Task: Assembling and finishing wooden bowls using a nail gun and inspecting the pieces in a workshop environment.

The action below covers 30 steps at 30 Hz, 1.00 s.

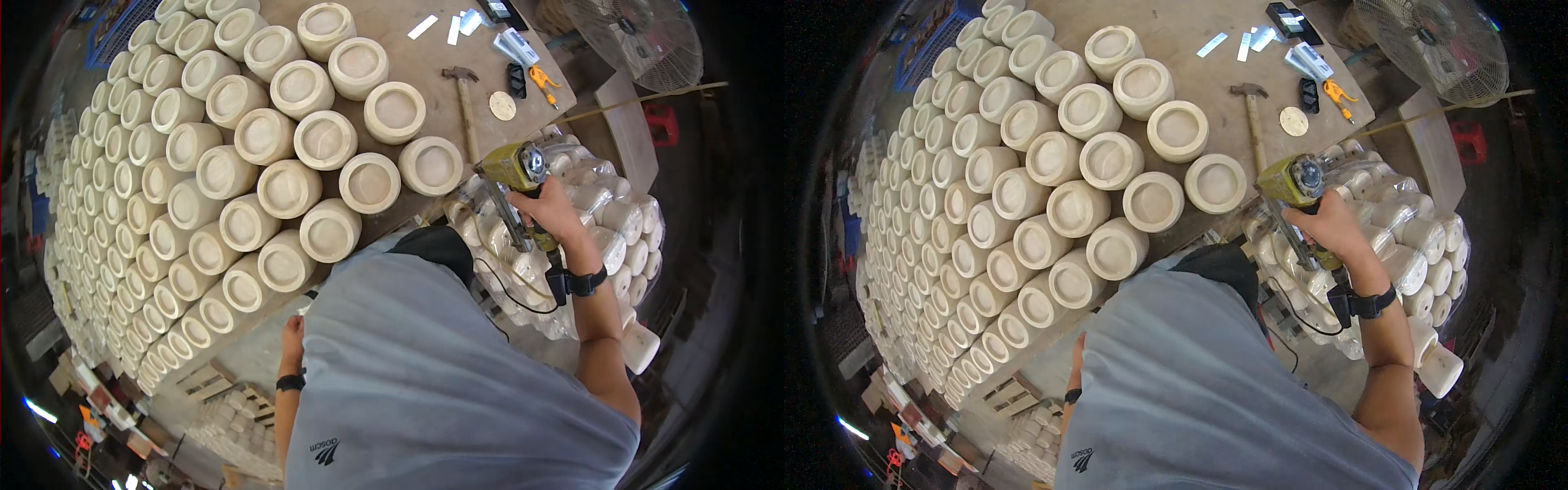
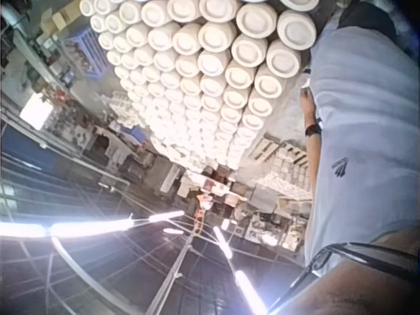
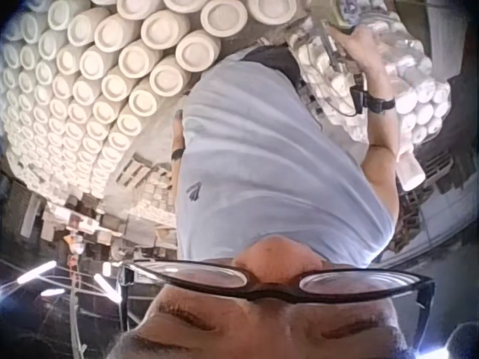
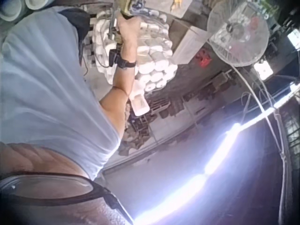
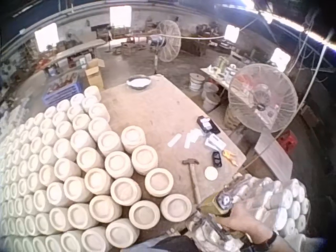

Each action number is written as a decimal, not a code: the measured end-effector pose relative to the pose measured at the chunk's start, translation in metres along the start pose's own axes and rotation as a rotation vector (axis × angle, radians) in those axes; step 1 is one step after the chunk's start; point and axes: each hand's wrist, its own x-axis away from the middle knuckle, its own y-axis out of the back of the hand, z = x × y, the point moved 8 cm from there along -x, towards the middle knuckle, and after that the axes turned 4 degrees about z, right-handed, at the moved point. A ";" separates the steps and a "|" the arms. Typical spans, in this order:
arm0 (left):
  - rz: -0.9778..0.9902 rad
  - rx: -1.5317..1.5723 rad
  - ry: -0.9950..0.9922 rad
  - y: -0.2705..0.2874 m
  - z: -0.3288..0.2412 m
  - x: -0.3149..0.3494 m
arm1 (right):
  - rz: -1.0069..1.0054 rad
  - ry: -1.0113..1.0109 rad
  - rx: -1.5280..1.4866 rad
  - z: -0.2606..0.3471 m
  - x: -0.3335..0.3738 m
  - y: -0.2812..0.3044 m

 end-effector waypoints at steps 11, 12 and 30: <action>-0.017 0.108 0.152 -0.038 0.077 0.016 | 0.042 0.034 0.118 0.011 -0.022 -0.020; -0.023 0.130 0.160 -0.042 0.080 0.018 | 0.065 0.023 0.168 0.009 -0.026 -0.022; -0.237 0.537 0.219 -0.076 0.090 0.034 | 0.326 0.299 0.549 0.119 -0.075 -0.123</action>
